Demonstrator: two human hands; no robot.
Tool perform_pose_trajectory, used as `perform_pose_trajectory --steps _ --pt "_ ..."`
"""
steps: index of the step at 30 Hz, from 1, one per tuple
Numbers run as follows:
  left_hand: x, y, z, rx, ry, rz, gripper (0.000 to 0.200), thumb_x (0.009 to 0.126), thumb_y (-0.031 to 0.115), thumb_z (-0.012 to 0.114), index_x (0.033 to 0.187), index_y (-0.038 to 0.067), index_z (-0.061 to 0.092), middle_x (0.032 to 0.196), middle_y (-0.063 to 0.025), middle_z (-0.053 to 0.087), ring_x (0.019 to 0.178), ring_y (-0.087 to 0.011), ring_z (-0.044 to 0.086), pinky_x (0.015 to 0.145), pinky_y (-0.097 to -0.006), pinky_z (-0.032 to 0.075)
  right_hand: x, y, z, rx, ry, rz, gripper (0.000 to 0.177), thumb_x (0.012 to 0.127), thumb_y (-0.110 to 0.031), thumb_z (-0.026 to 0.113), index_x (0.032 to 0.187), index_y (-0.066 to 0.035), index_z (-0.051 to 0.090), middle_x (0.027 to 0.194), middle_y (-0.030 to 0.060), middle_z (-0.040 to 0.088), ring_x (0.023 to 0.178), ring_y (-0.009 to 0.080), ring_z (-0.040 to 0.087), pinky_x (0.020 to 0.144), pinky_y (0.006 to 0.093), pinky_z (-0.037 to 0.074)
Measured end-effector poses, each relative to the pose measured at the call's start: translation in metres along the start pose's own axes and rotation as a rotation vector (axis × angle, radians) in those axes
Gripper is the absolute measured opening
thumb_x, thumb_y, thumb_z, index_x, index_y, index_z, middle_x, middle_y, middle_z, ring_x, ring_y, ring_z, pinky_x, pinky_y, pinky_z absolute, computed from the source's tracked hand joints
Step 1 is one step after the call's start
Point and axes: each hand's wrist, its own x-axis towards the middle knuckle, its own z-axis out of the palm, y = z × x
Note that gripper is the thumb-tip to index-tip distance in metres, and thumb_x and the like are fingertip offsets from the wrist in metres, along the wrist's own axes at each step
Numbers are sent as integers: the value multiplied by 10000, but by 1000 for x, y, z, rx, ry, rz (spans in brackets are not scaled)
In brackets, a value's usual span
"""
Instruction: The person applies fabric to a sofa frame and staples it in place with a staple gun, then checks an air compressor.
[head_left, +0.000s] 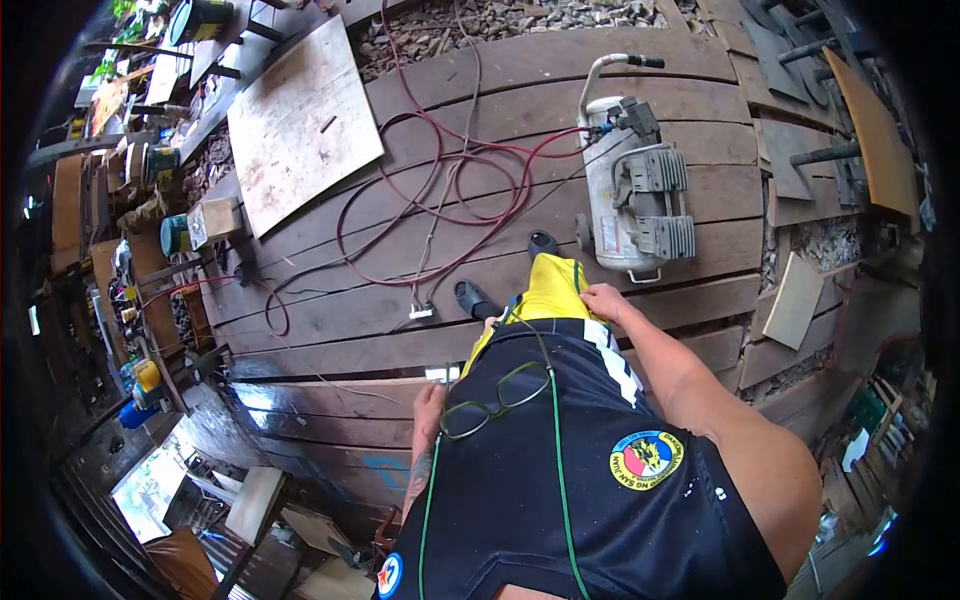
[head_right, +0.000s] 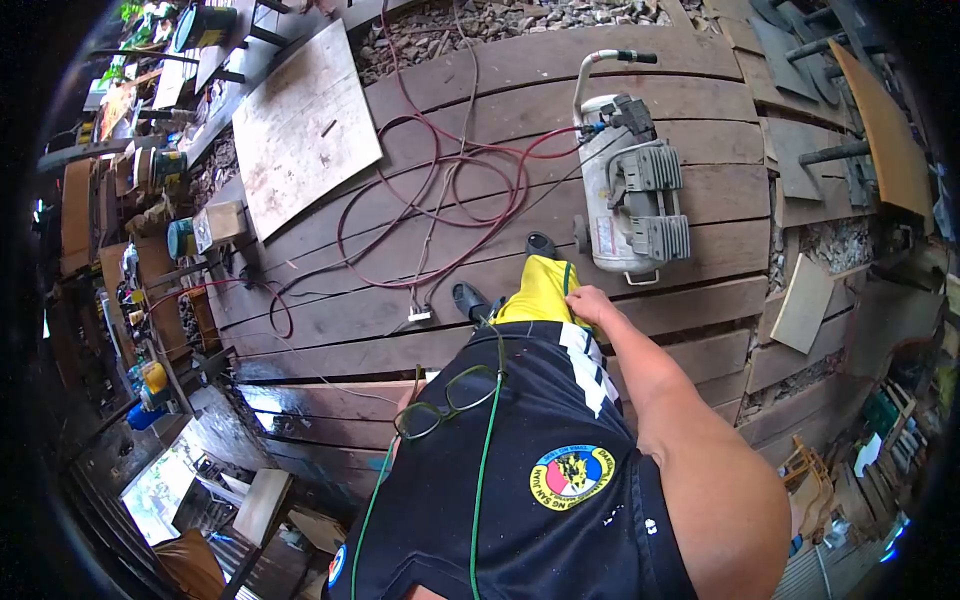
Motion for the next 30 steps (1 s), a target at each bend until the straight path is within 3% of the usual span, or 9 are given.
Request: perform_pose_trajectory --steps 4,8,11,13,14,16,20,28,30 --pt "-11 -91 -39 -25 -142 -210 299 935 186 595 1118 -40 664 1030 -57 690 905 -139 611 806 -303 494 -20 5 4 -85 -36 7 370 842 -341 582 1097 -107 711 1113 176 677 1074 364 631 959 424 484" --pt "-40 -103 -48 66 -105 -223 298 928 180 597 1115 -42 664 1031 -56 692 907 -137 611 808 -303 494 -72 -4 -18 -245 -17 -94 347 828 -315 618 1078 -97 719 1057 176 694 1020 341 660 904 424 510" --pt "-45 -106 -50 58 -105 -218 297 923 175 599 1114 -43 665 1032 -55 693 908 -136 611 810 -303 494 -116 -16 -37 -479 -166 -123 336 805 -293 632 1051 -83 723 965 165 721 896 317 697 831 411 543" --pt "-47 -108 -50 51 -108 -213 297 919 173 600 1112 -44 665 1033 -55 693 909 -135 611 812 -303 494 -157 -51 -56 -545 -613 102 329 773 -274 655 1010 -57 724 842 137 723 730 267 693 720 390 562" --pt "-48 -111 -50 47 -111 -209 297 917 171 601 1112 -44 665 1033 -54 694 910 -135 612 812 -302 494 -174 -65 -59 -551 -610 111 329 773 -274 655 1010 -57 724 842 137 723 730 267 693 720 390 562" --pt "-49 -114 -49 38 -117 -203 297 914 168 602 1110 -45 665 1034 -54 694 911 -134 612 814 -302 494 -200 -82 -58 -258 -739 29 330 742 -257 675 972 -25 722 746 99 698 622 207 650 637 364 555" --pt "-51 -120 -48 26 -138 -194 296 907 163 605 1108 -46 665 1035 -53 696 913 -132 612 816 -302 493 -213 -83 -41 -527 -509 -355 349 738 -315 687 897 -4 711 713 172 657 646 298 644 615 402 519" --pt "-65 -136 -44 6 -164 -190 296 892 151 610 1103 -49 666 1037 -50 699 917 -128 612 821 -301 493 -233 -79 -34 -423 -603 -283 402 726 -361 680 723 40 638 605 174 597 570 319 584 554 428 444" --pt "-69 -138 -44 3 -166 -189 296 888 148 611 1102 -50 666 1038 -50 700 918 -128 612 823 -301 493 -235 -79 -32 -500 -649 -221 418 730 -371 727 876 17 676 818 262 653 737 397 654 642 431 498"
